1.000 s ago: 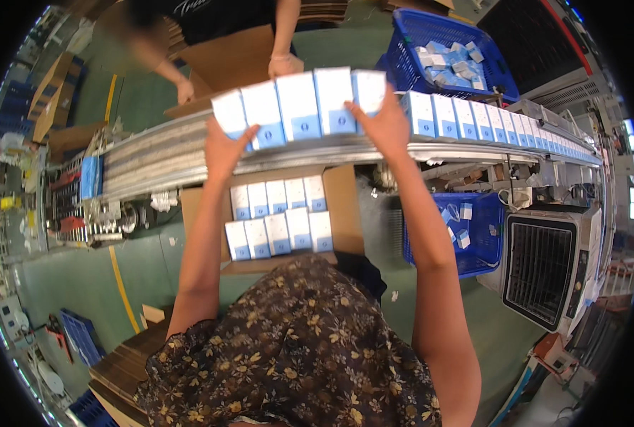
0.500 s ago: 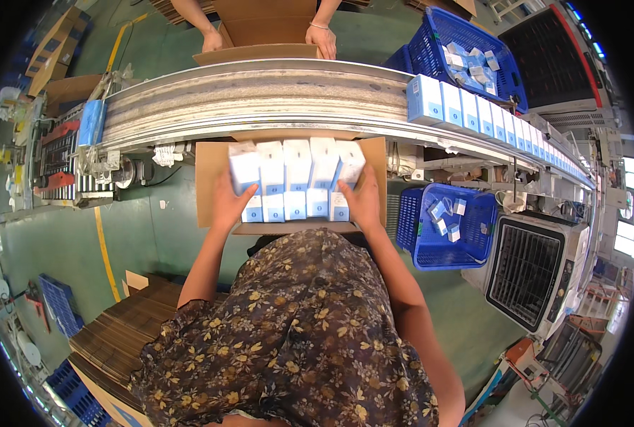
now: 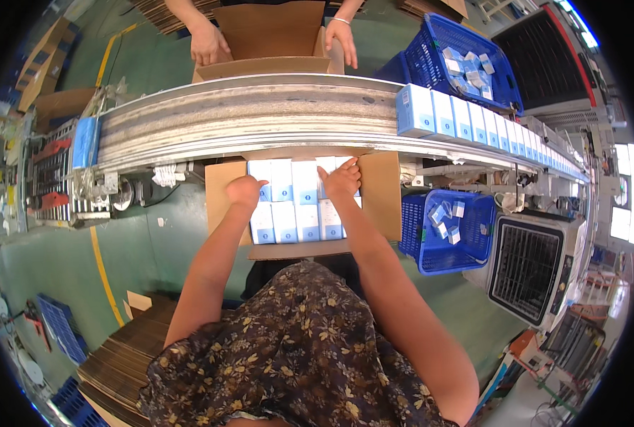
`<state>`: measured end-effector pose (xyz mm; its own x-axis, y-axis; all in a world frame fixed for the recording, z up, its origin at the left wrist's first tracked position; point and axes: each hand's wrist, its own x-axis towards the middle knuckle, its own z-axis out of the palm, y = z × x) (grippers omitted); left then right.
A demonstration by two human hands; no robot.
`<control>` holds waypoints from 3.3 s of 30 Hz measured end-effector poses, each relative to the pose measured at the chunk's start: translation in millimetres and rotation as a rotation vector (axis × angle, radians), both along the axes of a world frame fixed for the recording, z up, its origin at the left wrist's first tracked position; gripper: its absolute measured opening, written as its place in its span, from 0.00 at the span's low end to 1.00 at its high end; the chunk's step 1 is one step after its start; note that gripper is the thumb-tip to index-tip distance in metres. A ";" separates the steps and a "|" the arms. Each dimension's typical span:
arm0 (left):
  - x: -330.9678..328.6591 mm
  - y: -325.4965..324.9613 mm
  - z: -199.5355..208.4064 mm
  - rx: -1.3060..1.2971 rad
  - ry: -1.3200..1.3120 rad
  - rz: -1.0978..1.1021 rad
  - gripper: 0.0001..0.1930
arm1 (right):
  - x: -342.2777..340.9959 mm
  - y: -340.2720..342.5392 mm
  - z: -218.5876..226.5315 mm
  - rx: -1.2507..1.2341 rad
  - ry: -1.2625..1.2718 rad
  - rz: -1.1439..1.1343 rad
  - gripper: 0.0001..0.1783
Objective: The person packs small white boxes from a conveyor belt into a larger cardboard box. They arrange the items in rows, close the cardboard box, and place it on a stack of other boxes before retrieving a new empty box to continue the process.
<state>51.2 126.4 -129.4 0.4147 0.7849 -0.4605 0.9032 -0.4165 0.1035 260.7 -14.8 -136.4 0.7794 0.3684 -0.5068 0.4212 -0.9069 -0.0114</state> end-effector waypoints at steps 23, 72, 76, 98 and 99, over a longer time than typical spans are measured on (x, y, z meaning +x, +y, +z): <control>-59.3 -101.5 84.7 -0.298 -0.642 -0.193 0.48 | 47.2 -251.8 99.6 0.666 0.280 0.000 0.35; -560.6 74.9 -46.2 0.121 -0.508 1.303 0.38 | -363.6 84.1 -201.0 0.551 1.056 -0.581 0.47; -736.6 111.4 -21.3 0.230 -0.509 1.470 0.40 | -547.3 216.3 -114.7 0.628 1.443 -0.507 0.38; -905.8 660.6 27.9 0.568 -0.350 0.831 0.29 | -816.2 701.0 -15.9 0.563 1.273 -0.510 0.35; -881.5 692.8 22.6 0.744 -0.252 0.607 0.30 | -814.5 702.5 -8.4 0.630 1.292 -0.577 0.36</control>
<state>-830.3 819.2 -106.8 -0.1355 0.9497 0.2823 0.9724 0.0727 0.2218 -553.8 687.7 -144.9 0.0554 0.5874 -0.8074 -0.5688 -0.6460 -0.5091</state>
